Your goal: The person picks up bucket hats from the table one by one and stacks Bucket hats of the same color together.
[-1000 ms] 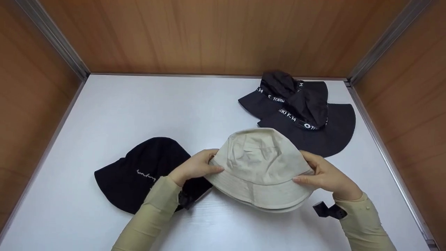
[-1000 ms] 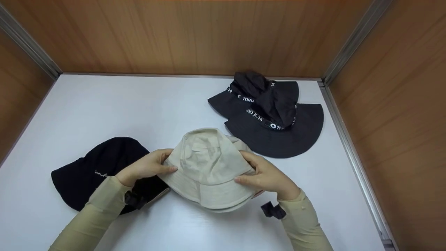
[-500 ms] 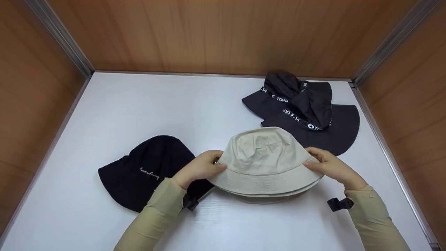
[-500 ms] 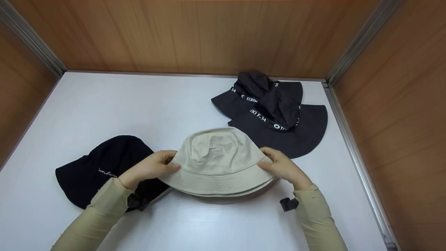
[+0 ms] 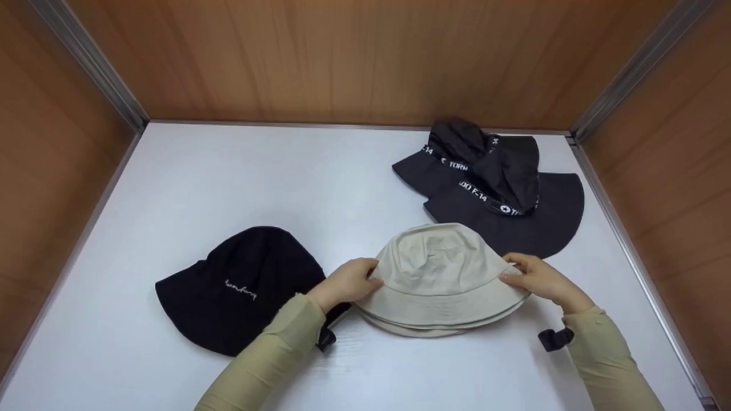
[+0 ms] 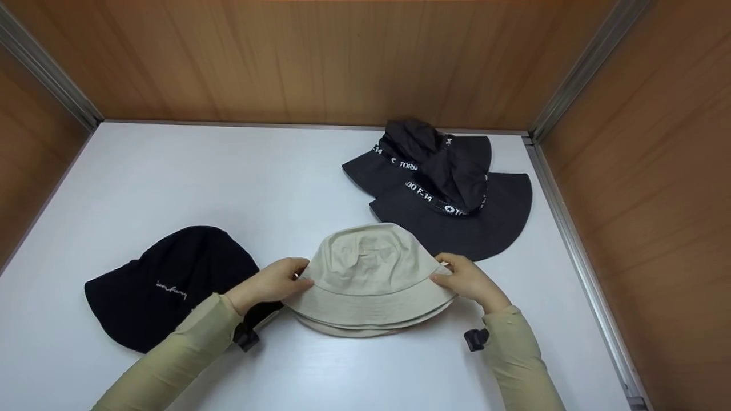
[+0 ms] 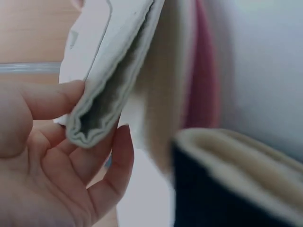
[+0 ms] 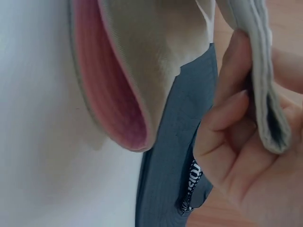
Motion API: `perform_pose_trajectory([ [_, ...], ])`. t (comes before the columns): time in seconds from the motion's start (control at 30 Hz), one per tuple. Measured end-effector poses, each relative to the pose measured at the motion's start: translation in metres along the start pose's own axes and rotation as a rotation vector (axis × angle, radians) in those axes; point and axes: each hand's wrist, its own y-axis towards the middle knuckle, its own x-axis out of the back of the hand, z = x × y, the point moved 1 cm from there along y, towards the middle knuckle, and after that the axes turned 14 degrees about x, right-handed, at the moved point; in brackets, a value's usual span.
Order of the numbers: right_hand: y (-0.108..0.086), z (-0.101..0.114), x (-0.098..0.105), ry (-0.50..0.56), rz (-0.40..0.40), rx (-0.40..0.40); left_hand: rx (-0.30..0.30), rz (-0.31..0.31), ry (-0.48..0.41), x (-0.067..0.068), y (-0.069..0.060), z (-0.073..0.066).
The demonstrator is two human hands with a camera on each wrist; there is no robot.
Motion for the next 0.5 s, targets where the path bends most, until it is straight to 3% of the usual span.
perform_pose_trajectory([
  [0.1, 0.002, -0.004, -0.004, -0.02, -0.002, -0.028, 0.035, -0.011, 0.037, -0.005, 0.004, 0.004],
  [0.23, 0.008, -0.007, -0.01, -0.133, -0.039, -0.047, 0.069, -0.015, 0.073, -0.008, 0.008, 0.006],
  [0.37, 0.011, -0.009, -0.013, -0.219, -0.073, -0.051, 0.061, -0.019, 0.089, -0.005, 0.006, 0.003],
  [0.5, 0.009, -0.006, -0.011, -0.212, -0.083, -0.043, 0.02, -0.013, 0.067, 0.002, -0.002, -0.001],
])
